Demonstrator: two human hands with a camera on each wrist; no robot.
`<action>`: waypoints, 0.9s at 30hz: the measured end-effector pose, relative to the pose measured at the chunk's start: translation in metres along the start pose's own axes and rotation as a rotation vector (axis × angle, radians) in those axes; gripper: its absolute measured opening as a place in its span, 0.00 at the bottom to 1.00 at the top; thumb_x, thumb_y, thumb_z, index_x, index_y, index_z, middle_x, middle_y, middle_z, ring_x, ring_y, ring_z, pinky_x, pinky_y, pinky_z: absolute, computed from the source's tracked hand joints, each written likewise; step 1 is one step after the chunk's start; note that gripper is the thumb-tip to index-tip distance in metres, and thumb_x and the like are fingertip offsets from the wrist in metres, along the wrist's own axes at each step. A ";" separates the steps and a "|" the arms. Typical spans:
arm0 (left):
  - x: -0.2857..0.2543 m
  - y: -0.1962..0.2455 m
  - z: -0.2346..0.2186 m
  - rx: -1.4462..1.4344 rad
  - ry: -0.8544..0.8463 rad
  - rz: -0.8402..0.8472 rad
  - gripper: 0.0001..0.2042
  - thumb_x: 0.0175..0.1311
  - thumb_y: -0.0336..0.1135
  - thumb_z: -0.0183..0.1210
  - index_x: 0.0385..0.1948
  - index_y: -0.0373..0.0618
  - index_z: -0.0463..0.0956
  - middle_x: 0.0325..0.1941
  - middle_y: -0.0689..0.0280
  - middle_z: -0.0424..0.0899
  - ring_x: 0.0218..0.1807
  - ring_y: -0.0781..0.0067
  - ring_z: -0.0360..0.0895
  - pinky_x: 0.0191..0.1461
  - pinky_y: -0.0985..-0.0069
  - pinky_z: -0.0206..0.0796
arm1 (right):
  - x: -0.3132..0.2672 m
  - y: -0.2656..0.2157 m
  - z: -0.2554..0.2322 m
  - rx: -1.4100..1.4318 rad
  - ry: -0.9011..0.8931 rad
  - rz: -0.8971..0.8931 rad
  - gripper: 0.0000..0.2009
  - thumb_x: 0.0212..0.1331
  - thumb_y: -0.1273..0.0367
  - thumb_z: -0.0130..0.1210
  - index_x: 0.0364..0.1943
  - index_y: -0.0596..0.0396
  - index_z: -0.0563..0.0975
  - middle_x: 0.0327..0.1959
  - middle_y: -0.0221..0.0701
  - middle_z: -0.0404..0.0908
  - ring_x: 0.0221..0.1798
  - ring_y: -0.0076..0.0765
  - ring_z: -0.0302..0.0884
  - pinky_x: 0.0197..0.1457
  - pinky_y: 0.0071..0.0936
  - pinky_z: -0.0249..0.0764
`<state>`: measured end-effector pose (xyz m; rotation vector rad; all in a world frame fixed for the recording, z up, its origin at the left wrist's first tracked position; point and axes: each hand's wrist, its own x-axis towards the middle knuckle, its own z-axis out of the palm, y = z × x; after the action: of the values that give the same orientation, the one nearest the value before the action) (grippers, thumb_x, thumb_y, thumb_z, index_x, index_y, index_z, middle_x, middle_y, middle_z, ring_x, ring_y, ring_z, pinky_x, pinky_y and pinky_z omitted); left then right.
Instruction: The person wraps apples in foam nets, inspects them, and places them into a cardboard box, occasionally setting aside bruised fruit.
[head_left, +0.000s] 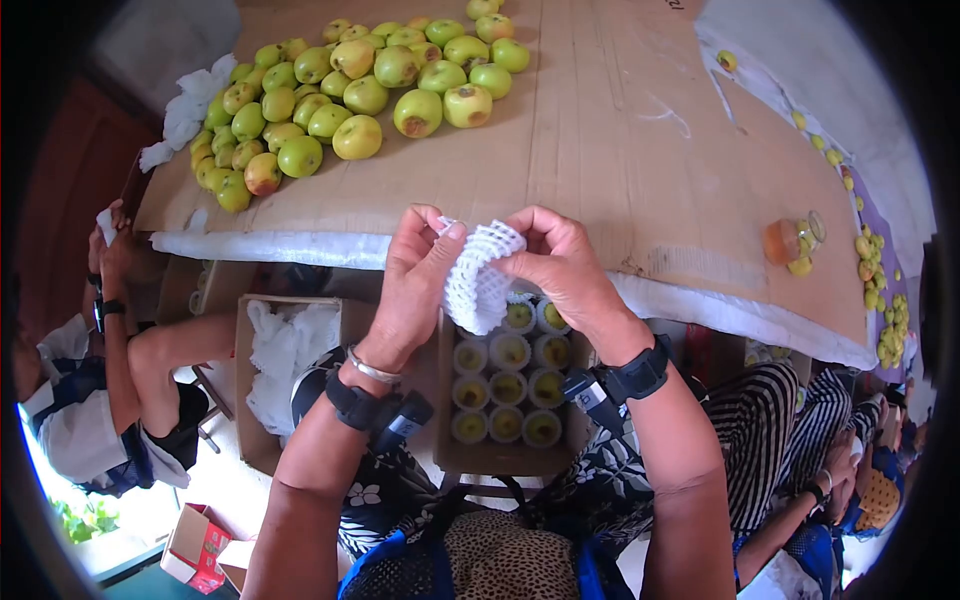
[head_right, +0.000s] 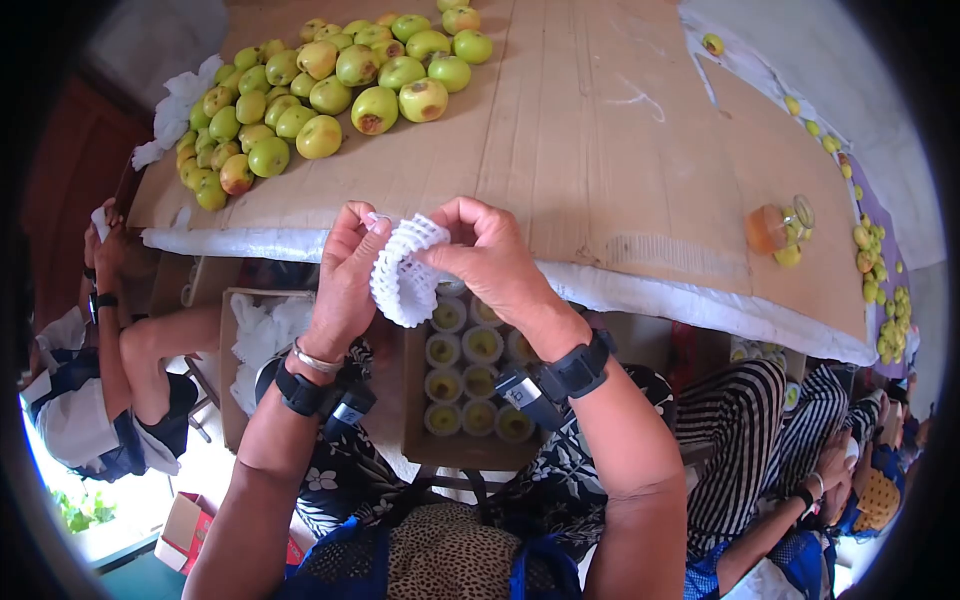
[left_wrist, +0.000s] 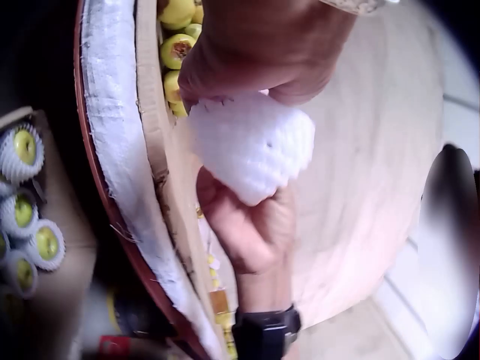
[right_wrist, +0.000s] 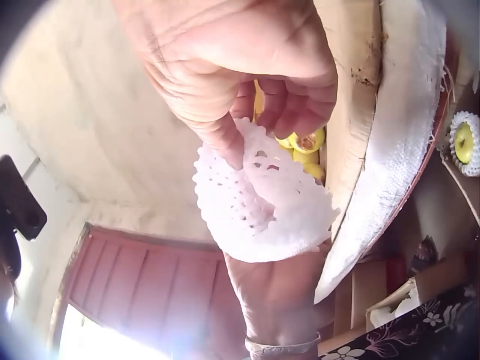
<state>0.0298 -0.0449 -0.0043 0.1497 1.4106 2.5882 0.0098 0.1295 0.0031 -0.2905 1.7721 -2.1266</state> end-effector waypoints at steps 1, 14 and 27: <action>-0.001 0.006 0.003 0.002 0.000 -0.041 0.09 0.63 0.31 0.53 0.43 0.45 0.67 0.39 0.66 0.78 0.41 0.79 0.75 0.44 0.81 0.69 | 0.001 0.002 -0.004 0.000 0.042 -0.012 0.13 0.48 0.78 0.59 0.39 0.57 0.72 0.32 0.27 0.77 0.36 0.19 0.74 0.41 0.19 0.72; 0.007 0.000 -0.018 0.193 0.215 0.043 0.06 0.66 0.37 0.50 0.34 0.46 0.69 0.33 0.71 0.78 0.34 0.81 0.77 0.33 0.82 0.72 | 0.009 -0.005 -0.012 0.008 0.332 -0.070 0.13 0.51 0.73 0.60 0.41 0.57 0.72 0.28 0.25 0.74 0.28 0.16 0.68 0.29 0.15 0.67; 0.007 -0.002 0.014 0.239 0.267 0.165 0.08 0.64 0.38 0.52 0.32 0.44 0.68 0.30 0.70 0.77 0.29 0.86 0.73 0.25 0.86 0.66 | 0.005 0.003 0.021 -0.715 0.258 -0.424 0.14 0.45 0.70 0.63 0.34 0.59 0.73 0.32 0.36 0.77 0.33 0.36 0.77 0.37 0.29 0.73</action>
<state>0.0259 -0.0305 0.0017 -0.0516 1.8743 2.6380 0.0135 0.1082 0.0039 -0.6385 2.7997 -1.7356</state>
